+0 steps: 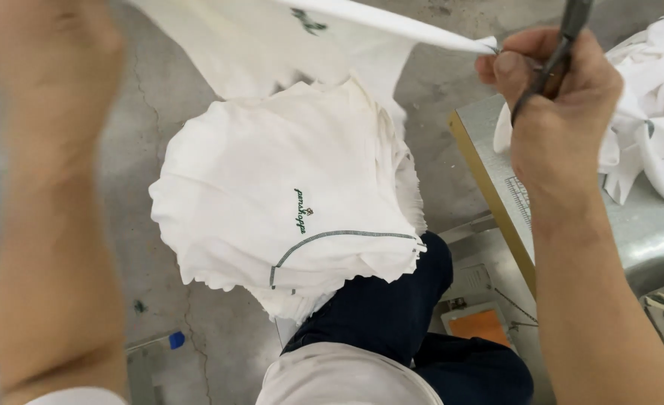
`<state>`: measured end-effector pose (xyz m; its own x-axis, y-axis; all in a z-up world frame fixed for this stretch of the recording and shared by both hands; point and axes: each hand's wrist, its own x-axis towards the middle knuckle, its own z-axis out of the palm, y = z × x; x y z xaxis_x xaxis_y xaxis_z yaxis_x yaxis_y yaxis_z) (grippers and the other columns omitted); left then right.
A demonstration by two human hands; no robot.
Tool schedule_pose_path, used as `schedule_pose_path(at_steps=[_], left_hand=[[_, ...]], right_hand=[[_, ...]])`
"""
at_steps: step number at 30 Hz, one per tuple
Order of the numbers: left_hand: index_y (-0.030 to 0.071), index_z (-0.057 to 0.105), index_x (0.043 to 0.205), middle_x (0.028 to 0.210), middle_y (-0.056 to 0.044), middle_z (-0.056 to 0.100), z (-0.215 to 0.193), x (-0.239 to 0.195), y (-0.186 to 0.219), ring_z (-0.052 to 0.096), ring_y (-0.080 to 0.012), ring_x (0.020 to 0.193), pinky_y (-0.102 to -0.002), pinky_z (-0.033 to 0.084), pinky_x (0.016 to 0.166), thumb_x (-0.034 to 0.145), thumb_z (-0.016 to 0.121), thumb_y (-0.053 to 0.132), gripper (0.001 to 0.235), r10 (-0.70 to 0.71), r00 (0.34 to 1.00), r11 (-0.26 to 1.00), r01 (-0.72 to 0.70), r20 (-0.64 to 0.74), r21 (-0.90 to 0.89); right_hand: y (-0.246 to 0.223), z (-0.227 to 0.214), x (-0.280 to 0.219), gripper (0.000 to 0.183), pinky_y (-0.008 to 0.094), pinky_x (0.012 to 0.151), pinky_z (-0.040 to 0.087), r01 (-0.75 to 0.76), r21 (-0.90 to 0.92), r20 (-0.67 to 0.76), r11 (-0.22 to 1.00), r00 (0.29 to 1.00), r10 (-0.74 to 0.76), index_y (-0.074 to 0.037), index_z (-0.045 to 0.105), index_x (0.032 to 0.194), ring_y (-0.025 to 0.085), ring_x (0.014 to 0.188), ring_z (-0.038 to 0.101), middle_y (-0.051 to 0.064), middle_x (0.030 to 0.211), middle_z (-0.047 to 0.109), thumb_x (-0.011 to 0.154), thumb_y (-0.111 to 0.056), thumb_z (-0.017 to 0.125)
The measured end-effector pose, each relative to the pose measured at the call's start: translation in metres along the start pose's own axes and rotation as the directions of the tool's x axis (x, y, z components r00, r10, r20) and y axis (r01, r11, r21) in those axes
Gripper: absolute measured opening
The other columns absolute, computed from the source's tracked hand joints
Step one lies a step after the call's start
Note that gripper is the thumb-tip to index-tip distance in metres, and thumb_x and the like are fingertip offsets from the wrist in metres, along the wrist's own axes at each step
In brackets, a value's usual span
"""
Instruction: Using scissors to cut the connecting threads between chain-stitched white fabric pieces and stacking them.
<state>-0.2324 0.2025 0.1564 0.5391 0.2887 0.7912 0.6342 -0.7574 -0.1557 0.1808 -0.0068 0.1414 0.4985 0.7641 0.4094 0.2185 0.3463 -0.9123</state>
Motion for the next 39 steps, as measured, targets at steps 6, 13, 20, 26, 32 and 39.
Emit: schedule_pose_path(at_steps=[6,13,20,26,32,39], left_hand=[[-0.023,0.056,0.123,0.118,-0.037,0.057,-0.116,-0.068,0.083,0.055,-0.0533,0.114,-0.058,0.043,0.105,0.122,0.031,-0.022,0.026,-0.026,0.936,0.918,0.162,0.351,-0.362],[0.017,0.068,0.124,0.114,0.000,0.072,-0.064,-0.091,0.158,0.072,-0.0218,0.097,-0.039,0.055,0.085,0.092,0.067,0.024,0.033,-0.254,0.357,0.743,0.667,0.899,-0.055],[0.010,0.067,0.116,0.121,-0.013,0.065,0.077,-0.053,0.288,0.054,-0.0331,0.134,-0.058,0.023,0.114,0.101,0.057,0.037,0.033,0.311,0.692,0.774,0.214,0.651,-0.596],[0.023,0.065,0.103,0.089,0.001,0.062,0.104,-0.078,0.281,0.064,-0.0199,0.096,-0.045,0.031,0.097,0.104,0.054,0.036,0.017,0.196,0.746,0.687,0.359,0.636,-0.632],[0.020,0.071,0.101,0.090,-0.001,0.068,0.084,-0.057,0.268,0.066,-0.0191,0.092,-0.041,0.029,0.099,0.105,0.057,0.031,0.019,0.215,0.669,0.511,0.544,0.712,-0.665],[0.021,0.073,0.105,0.092,-0.002,0.070,0.076,-0.045,0.264,0.066,-0.0184,0.092,-0.039,0.029,0.098,0.105,0.056,0.026,0.019,0.252,0.631,0.463,0.587,0.734,-0.664]], right_hand=[[0.014,-0.010,-0.081,0.010,0.028,0.097,0.064,-0.005,-0.336,0.244,0.942,0.966,0.092,-0.005,0.069,0.112,0.016,0.103,0.074,0.007,0.109,0.074,0.103,-0.001,0.071],[0.080,-0.014,-0.153,0.013,0.022,0.080,0.058,-0.520,-0.311,0.202,0.796,0.782,0.590,-0.004,0.076,0.103,0.010,0.081,0.065,0.002,0.086,0.068,0.090,-0.002,0.074],[0.049,-0.005,-0.161,0.027,0.025,0.071,0.059,-0.525,-0.182,0.046,0.831,0.840,0.540,-0.004,0.077,0.108,0.011,0.072,0.070,0.011,0.077,0.076,0.082,-0.001,0.085],[0.039,-0.070,-0.193,0.098,0.033,0.054,0.060,-0.599,-0.221,0.297,0.770,0.710,0.638,-0.006,0.054,0.145,0.016,0.061,0.068,0.016,0.085,0.071,0.059,-0.011,0.100],[0.081,-0.072,-0.206,0.099,0.023,0.048,0.046,-0.706,0.195,0.626,0.680,0.624,0.468,0.000,0.051,0.150,0.008,0.055,0.050,0.008,0.069,0.059,0.072,-0.047,0.090],[0.103,-0.055,-0.185,0.087,0.020,0.043,0.042,-0.658,0.301,0.629,0.690,0.681,0.375,-0.003,0.055,0.147,0.007,0.050,0.049,0.007,0.064,0.060,0.070,-0.019,0.093]])
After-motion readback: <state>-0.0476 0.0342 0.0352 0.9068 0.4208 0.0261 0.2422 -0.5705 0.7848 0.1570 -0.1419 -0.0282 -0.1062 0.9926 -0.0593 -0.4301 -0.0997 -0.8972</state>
